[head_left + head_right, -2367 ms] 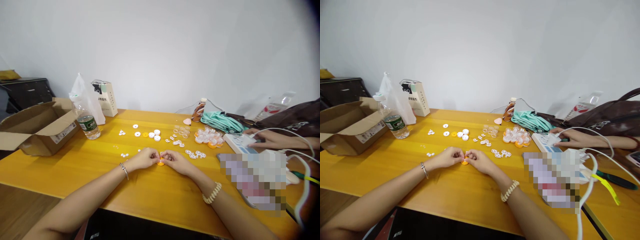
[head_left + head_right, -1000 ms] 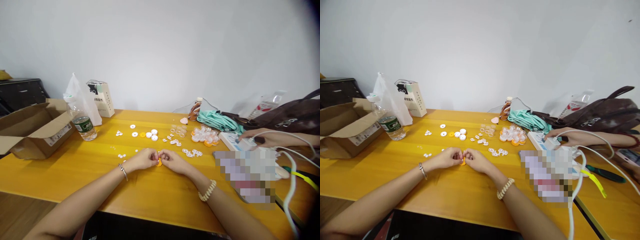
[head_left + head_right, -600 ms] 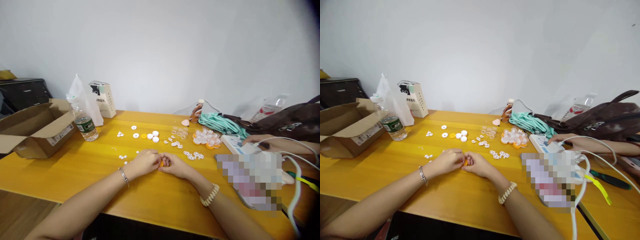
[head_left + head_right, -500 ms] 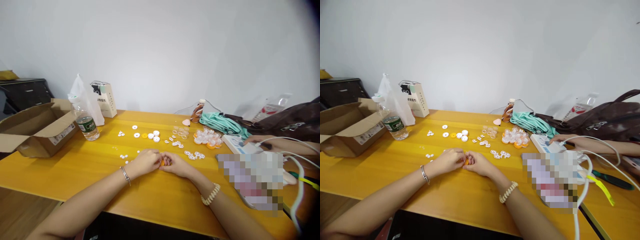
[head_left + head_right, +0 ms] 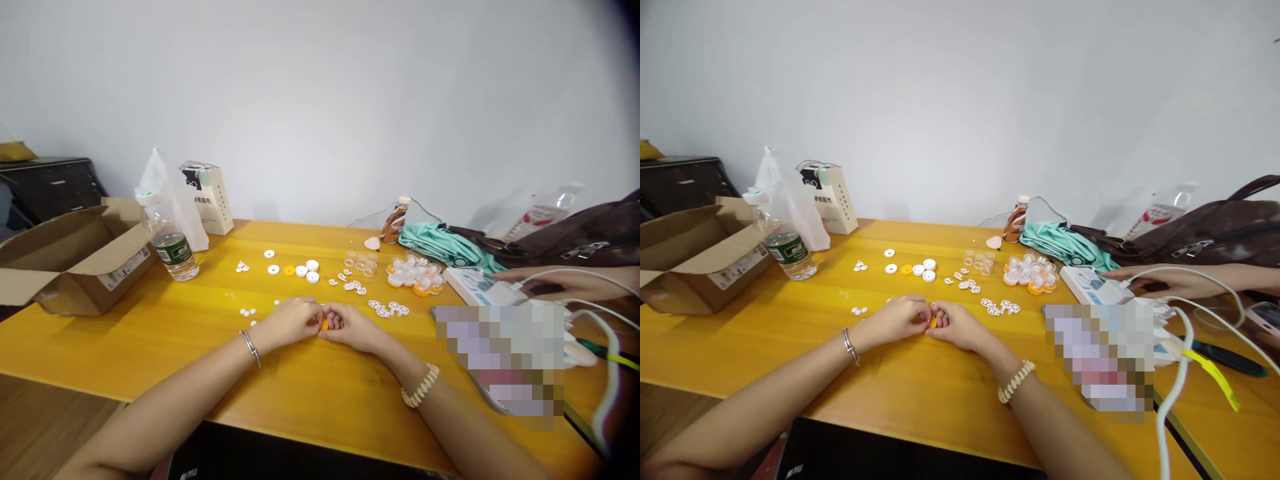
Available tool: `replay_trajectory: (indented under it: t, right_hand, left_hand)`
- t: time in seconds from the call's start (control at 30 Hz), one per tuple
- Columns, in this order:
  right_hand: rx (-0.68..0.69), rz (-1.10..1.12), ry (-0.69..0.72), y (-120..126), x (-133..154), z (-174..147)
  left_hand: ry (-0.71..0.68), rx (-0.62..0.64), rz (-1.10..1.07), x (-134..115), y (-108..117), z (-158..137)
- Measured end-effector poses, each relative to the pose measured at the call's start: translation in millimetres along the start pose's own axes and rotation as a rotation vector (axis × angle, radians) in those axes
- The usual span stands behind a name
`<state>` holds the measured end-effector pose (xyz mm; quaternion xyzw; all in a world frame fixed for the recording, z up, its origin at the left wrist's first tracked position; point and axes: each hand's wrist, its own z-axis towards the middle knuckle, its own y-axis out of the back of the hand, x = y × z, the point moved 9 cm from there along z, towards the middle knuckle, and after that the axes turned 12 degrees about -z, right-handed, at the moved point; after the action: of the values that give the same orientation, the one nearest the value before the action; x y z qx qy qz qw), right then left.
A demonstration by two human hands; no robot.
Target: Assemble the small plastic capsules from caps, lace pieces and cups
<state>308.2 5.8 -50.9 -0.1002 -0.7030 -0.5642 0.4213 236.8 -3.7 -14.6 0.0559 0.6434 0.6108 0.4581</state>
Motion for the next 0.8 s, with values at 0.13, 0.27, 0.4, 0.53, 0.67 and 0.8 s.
replay_trajectory:
  t: [0.13, 0.27, 0.4, 0.53, 0.67, 0.8]
  right_hand:
    - [0.015, 0.0, 0.01, -2, 0, 0]
    - [0.001, 0.002, 0.006, -2, -1, 0]
    - [0.009, 0.0, 0.018, -2, -1, -1]
    - [0.027, 0.014, 0.045, -2, -1, -2]
    - [0.03, 0.012, 0.079, -2, 0, -2]
    - [0.039, -0.008, 0.092, -2, 3, -3]
  left_hand:
    - [-0.03, 0.043, -0.101, 0, 6, 0]
    - [0.007, -0.027, -0.142, 21, 48, -6]
    - [0.259, 0.094, -0.063, 76, 73, -26]
    - [0.409, 0.246, -0.023, 108, 66, -40]
    - [0.351, 0.13, -0.028, 101, 59, -26]
    - [0.313, 0.095, -0.09, 98, 45, -13]
